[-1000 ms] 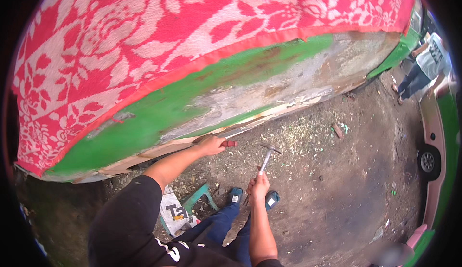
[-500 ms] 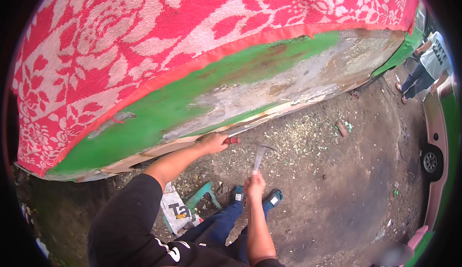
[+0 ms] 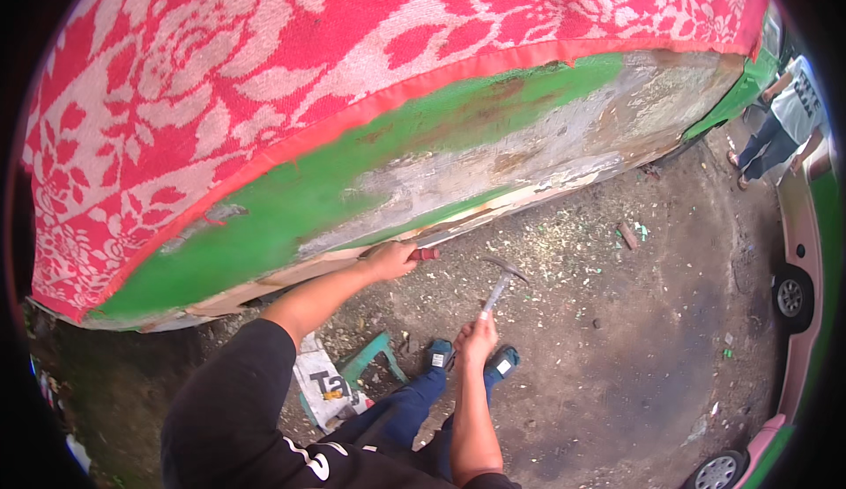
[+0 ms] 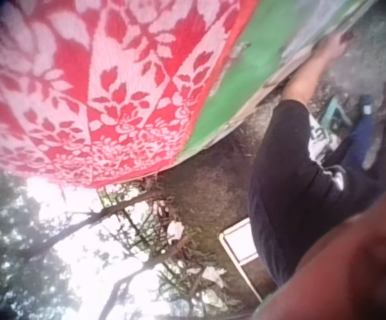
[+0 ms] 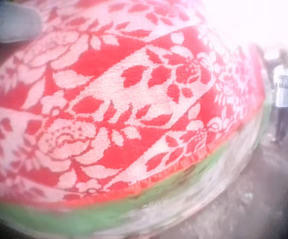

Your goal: The person uses a hammer and a red-handled punch to repeatedly strike a green vehicle panel along its lower edge. The person moves along the panel, striking different spots to flatten or adjust the metal surface.

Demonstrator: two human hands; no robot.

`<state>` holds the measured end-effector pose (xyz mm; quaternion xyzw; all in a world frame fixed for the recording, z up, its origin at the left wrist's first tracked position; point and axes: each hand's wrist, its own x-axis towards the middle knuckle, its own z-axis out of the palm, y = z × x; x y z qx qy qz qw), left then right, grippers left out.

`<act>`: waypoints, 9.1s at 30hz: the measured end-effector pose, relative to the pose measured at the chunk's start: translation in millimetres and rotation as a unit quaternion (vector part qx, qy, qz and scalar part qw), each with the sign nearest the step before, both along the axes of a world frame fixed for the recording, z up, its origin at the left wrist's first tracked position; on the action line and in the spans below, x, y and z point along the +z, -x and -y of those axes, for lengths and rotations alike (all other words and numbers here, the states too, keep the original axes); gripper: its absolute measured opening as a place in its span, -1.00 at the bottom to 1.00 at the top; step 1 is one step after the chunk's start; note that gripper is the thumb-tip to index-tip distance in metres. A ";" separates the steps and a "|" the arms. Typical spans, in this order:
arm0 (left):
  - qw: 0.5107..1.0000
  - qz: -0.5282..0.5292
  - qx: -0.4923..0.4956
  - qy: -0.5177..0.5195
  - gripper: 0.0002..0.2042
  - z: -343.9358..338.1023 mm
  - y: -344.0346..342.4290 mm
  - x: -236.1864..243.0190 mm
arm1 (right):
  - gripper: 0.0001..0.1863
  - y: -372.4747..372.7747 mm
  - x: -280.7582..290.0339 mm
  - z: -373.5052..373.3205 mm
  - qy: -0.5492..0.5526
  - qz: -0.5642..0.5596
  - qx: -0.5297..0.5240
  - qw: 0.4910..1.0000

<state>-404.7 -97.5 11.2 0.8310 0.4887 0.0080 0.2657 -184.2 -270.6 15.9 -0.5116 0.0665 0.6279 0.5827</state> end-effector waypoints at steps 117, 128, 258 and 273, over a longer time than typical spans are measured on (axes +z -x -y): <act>0.342 0.578 0.664 -0.330 -0.83 134.5 -28.1 15.1 | -0.58 9.1 216.4 -218.6 -0.272 0.364 0.759 0.466; 0.421 0.423 0.730 -0.333 -0.84 131.3 -61.1 24.3 | -0.54 6.3 199.0 -264.0 -0.291 0.266 0.832 0.390; 0.579 0.420 0.622 -0.318 -0.78 81.5 -124.9 31.6 | -0.57 -110.1 230.7 -207.5 -0.579 0.425 0.637 0.280; 0.648 0.466 0.553 -0.238 -0.75 88.6 -105.8 35.0 | -0.55 -102.8 219.9 -211.4 -0.663 0.370 0.600 0.253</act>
